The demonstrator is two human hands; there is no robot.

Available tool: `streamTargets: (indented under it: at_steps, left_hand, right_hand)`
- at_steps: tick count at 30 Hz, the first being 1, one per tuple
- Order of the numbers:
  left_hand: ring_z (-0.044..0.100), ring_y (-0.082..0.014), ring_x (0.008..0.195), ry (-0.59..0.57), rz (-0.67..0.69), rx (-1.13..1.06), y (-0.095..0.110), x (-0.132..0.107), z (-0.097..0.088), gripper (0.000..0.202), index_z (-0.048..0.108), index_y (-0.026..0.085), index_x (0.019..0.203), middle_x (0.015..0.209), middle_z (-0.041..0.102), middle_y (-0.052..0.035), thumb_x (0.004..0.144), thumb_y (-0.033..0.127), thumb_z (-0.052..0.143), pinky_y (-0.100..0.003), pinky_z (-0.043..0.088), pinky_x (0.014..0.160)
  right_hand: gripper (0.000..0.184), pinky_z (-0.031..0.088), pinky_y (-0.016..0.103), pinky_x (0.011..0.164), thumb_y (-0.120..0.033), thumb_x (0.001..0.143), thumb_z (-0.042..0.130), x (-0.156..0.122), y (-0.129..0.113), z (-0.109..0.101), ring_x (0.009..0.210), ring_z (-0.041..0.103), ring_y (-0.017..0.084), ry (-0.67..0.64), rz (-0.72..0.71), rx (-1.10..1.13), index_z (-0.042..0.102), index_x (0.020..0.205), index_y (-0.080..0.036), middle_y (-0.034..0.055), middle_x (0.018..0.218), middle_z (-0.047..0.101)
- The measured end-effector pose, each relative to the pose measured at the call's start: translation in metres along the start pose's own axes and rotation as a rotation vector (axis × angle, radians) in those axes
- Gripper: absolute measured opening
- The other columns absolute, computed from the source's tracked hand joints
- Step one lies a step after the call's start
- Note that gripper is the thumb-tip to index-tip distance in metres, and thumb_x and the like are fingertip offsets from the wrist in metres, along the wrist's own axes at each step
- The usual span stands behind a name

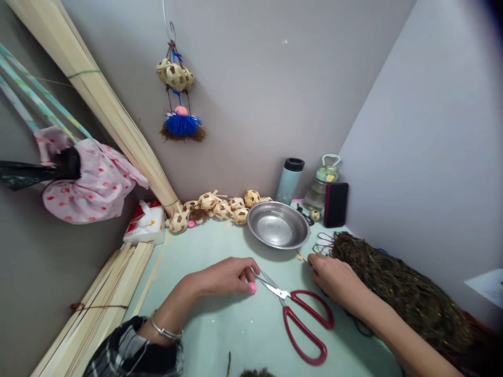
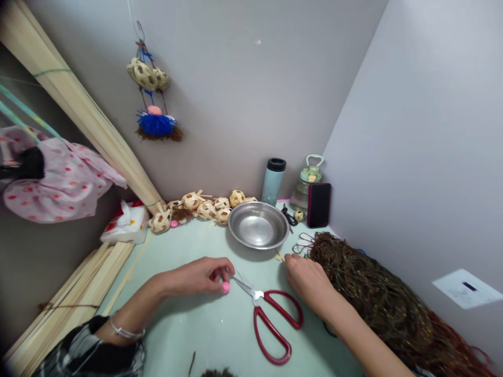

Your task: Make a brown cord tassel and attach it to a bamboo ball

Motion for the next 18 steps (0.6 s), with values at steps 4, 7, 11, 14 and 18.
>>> streamTargets:
  at_steps: [4,7,11,14,18]
  left_hand:
    - [0.058,-0.018,0.083,-0.001,0.02,0.078,0.0,-0.001,0.0,0.033,0.067,0.023,0.108,0.098,0.067,-0.0059,0.075,0.028,0.069,-0.03,0.043,0.073]
    - [0.057,-0.018,0.081,0.054,0.011,0.093,0.001,-0.003,-0.003,0.03,0.067,0.023,0.106,0.1,0.067,-0.0067,0.076,0.028,0.065,-0.029,0.043,0.07]
    - [0.058,-0.0167,0.075,0.078,0.012,0.076,0.005,-0.006,-0.004,0.029,0.067,0.021,0.105,0.097,0.068,-0.0066,0.077,0.025,0.06,-0.028,0.041,0.066]
    - [0.056,-0.0155,0.071,0.13,0.017,0.052,0.013,-0.006,-0.003,0.026,0.067,0.02,0.103,0.088,0.068,-0.0053,0.079,0.027,0.058,-0.028,0.041,0.064]
    - [0.054,-0.015,0.074,0.324,0.086,-0.022,0.027,-0.001,0.006,0.019,0.068,0.019,0.095,0.081,0.064,-0.0034,0.083,0.031,0.058,-0.029,0.041,0.069]
  right_hand:
    - [0.026,0.035,0.031,0.062,-0.007,0.088,0.041,0.0,-0.001,-0.003,0.086,0.07,0.027,-0.001,-0.002,-0.024,0.063,0.1,-0.013,0.0134,0.101,0.069]
    - [0.025,0.034,0.029,0.059,-0.013,0.093,0.04,0.005,-0.007,-0.006,0.087,0.069,0.026,0.044,-0.016,-0.031,0.063,0.103,-0.014,0.0117,0.103,0.066]
    - [0.024,0.036,0.028,0.059,-0.012,0.095,0.04,0.016,-0.011,0.001,0.093,0.067,0.025,0.116,-0.069,-0.038,0.062,0.104,-0.016,0.0114,0.105,0.063]
    - [0.023,0.038,0.028,0.06,-0.009,0.093,0.04,0.018,-0.011,0.006,0.094,0.065,0.025,0.149,-0.087,-0.061,0.062,0.097,-0.014,0.0128,0.102,0.063]
    - [0.019,0.039,0.027,0.06,-0.009,0.089,0.044,0.007,-0.017,-0.004,0.086,0.063,0.023,0.15,-0.095,0.048,0.063,0.087,-0.015,0.0113,0.096,0.064]
Point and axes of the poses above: each hand's wrist, its own x-axis towards the middle knuckle, its own z-axis out of the palm, y = z × x, the point moved 1 cm from there along x, towards the middle knuckle
